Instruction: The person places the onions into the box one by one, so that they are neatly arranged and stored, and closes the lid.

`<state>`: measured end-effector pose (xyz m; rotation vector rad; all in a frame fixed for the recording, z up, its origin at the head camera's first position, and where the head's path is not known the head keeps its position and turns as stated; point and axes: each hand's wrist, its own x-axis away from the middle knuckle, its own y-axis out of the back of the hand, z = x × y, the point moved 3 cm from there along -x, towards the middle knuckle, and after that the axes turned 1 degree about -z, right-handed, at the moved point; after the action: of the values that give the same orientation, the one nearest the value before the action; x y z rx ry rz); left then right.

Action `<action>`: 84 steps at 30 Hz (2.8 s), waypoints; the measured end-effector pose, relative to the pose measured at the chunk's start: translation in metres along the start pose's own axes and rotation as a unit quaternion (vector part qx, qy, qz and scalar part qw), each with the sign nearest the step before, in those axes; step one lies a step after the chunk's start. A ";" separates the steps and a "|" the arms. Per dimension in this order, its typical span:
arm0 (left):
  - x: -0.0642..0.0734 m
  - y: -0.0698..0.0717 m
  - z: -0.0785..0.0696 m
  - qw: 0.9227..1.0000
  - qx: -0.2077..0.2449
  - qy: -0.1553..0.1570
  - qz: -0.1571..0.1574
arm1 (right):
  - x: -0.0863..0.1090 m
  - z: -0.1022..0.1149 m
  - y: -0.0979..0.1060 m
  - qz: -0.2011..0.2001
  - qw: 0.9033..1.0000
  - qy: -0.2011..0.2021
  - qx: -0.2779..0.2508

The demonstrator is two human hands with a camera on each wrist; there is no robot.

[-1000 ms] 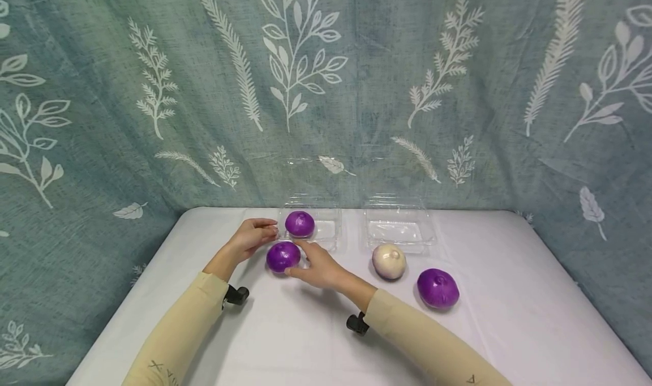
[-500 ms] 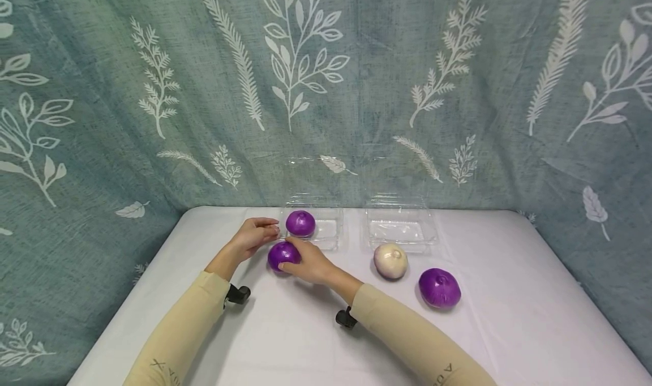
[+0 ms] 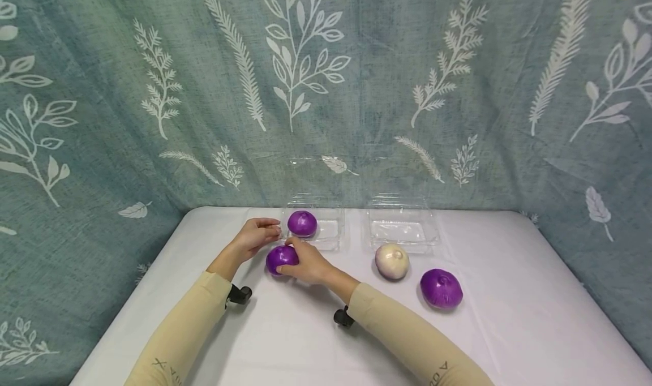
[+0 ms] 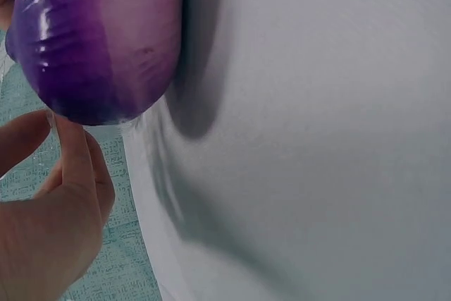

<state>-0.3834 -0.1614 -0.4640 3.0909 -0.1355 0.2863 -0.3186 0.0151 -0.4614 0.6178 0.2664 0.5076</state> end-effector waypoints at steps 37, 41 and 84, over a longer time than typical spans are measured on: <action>0.001 0.000 0.000 1.000 0.008 0.012 0.001 | 0.022 0.008 0.058 -0.027 0.999 -0.024 0.027; 0.000 0.000 -0.001 1.000 0.010 0.012 0.003 | 0.022 0.008 0.067 -0.032 0.998 -0.028 0.035; 0.000 0.000 -0.005 1.000 0.011 0.017 0.002 | -0.018 -0.020 0.106 -0.060 0.978 -0.034 0.195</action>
<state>-0.3845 -0.1610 -0.4594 3.1059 -0.1375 0.3425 -0.3809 0.0888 -0.4109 0.9927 0.3401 0.3176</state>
